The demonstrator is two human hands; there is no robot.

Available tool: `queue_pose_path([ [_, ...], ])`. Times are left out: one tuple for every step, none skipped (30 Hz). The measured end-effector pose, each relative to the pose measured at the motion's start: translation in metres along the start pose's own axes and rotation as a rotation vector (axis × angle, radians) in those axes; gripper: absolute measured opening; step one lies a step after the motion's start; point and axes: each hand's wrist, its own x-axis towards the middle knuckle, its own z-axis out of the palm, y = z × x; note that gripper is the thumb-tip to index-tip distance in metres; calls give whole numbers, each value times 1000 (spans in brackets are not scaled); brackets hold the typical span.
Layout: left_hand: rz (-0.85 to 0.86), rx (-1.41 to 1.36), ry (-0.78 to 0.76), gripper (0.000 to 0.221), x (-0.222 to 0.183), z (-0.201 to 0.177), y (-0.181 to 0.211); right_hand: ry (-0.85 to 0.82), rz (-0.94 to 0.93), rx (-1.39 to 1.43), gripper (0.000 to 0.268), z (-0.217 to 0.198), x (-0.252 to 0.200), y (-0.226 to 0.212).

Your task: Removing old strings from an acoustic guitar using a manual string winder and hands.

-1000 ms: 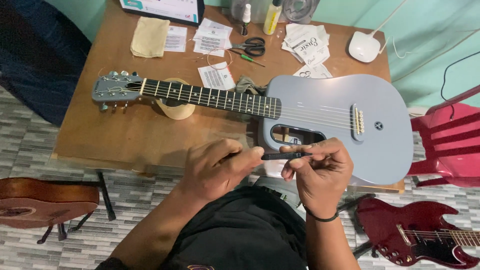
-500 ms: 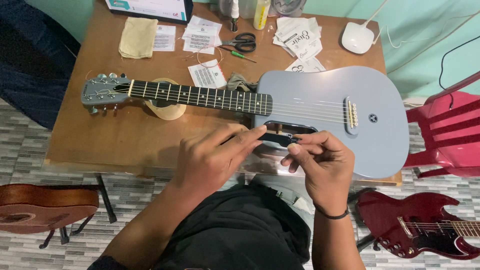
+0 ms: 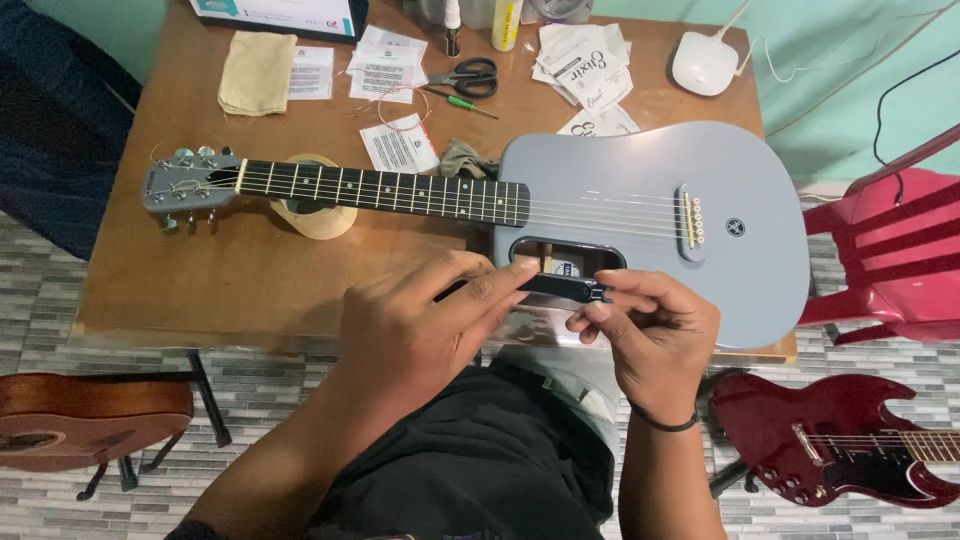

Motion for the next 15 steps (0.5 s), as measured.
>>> queue_pose_path([
  [0, 1, -1, 29, 2, -1, 1, 0, 0, 1, 20, 0, 0, 0],
  [-9, -7, -26, 25, 3, -3, 3, -4, -6, -17, 20, 0, 1, 0],
  [-19, -15, -50, 22, 5, -4, 4, -9, -13, -36, 20, 0, 2, -1],
  [-19, -14, -50, 22, 5, -5, 5, -9, -13, -35, 20, 1, 2, -2],
  [-63, -33, -132, 22, 6, -5, 6, -6, 20, -60, 17, 2, 2, -3],
  [-107, -52, -214, 23, 6, -6, 8, -2, 53, -86, 15, 4, 2, -4],
  [-107, -51, -214, 23, 5, -4, 6, -3, 54, -85, 15, 6, 3, -6],
  [-145, -146, -278, 21, 4, -2, 4, -21, 54, -83, 16, 8, 3, -7],
  [-181, -242, -342, 18, 3, 1, 1, -39, 54, -82, 17, 10, 4, -9],
  [-180, -242, -343, 18, 7, -1, 2, -38, 54, -81, 17, 10, 4, -8],
  [-349, -352, -467, 19, 12, -3, 3, -37, 62, -69, 18, 11, 4, -7],
  [-516, -464, -594, 21, 16, -4, 4, -36, 71, -56, 19, 11, 4, -6],
  [-516, -463, -594, 21, 14, 0, 4, -36, 71, -56, 19, 11, 4, -6],
  [-468, -524, -505, 23, 12, 4, 3, -49, 73, -36, 20, 12, 4, -7],
  [-417, -585, -415, 25, 11, 9, 3, -63, 74, -18, 21, 12, 5, -8],
])
